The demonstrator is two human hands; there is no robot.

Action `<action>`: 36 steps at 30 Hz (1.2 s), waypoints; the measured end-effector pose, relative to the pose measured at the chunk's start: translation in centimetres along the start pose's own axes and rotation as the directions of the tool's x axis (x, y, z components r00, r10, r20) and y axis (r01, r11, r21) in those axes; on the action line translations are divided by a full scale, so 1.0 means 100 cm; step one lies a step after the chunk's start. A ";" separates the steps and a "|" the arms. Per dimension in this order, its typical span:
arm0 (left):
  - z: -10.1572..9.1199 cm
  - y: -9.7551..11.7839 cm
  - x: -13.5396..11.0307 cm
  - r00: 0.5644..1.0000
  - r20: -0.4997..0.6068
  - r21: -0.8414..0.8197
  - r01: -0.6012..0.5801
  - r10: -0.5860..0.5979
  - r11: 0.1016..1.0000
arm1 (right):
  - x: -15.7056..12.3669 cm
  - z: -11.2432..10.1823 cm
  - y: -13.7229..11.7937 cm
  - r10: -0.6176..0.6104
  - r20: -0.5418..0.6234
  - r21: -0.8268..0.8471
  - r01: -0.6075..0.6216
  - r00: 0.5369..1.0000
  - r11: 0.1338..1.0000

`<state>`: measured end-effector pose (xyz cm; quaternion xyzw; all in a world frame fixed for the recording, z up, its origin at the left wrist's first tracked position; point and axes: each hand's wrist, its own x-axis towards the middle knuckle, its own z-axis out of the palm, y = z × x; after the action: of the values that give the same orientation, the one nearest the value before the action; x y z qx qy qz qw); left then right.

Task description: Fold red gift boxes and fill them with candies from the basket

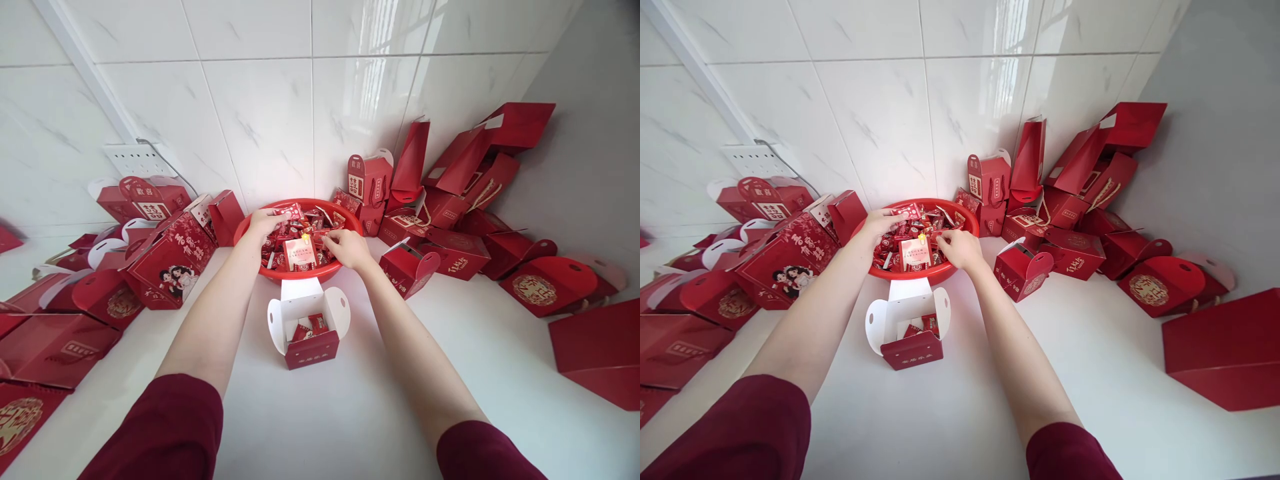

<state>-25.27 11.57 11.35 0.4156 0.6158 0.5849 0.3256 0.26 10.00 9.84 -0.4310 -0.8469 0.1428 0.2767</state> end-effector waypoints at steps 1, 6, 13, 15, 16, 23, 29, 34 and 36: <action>0.000 0.001 -0.001 1.000 0.011 0.000 -0.005 0.005 1.000 | 0.000 0.000 0.000 0.001 0.001 -0.001 -0.001 1.000 1.000; 0.011 0.017 -0.016 0.993 0.070 -0.036 -0.088 0.091 0.995 | 0.001 0.000 0.001 0.009 0.004 0.006 -0.009 1.000 1.000; 0.003 0.067 -0.109 0.876 0.300 -0.011 -0.393 0.377 0.920 | 0.001 0.000 0.001 0.001 -0.016 0.038 0.000 1.000 0.999; -0.009 0.077 -0.146 0.845 0.366 0.126 -0.461 0.391 0.878 | 0.000 0.000 0.002 0.000 -0.021 0.052 0.001 1.000 0.999; -0.016 0.081 -0.163 0.836 0.411 0.197 -0.472 0.364 0.860 | 0.000 0.001 0.002 0.000 -0.022 0.062 0.001 1.000 0.998; -0.040 0.089 -0.225 0.733 0.646 0.479 -0.607 0.214 0.634 | -0.002 -0.009 -0.011 -0.064 -0.055 0.187 0.073 0.996 0.980; -0.048 0.079 -0.229 0.722 0.688 0.653 -0.570 -0.075 0.500 | -0.051 -0.062 -0.065 -0.363 0.038 0.445 0.309 0.931 0.840; -0.050 0.078 -0.247 0.688 0.701 0.679 -0.565 -0.187 0.468 | -0.116 -0.095 -0.088 -0.538 0.431 0.420 0.366 0.725 0.830; -0.047 0.083 -0.256 0.673 0.720 0.660 -0.592 -0.166 0.463 | -0.138 -0.102 -0.089 -0.560 0.547 0.402 0.391 0.622 0.828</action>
<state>-16.99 -13.64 17.87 0.7885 0.5827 0.0283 0.1946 7.06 -6.34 17.57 -0.0760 -0.9480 0.3055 0.0471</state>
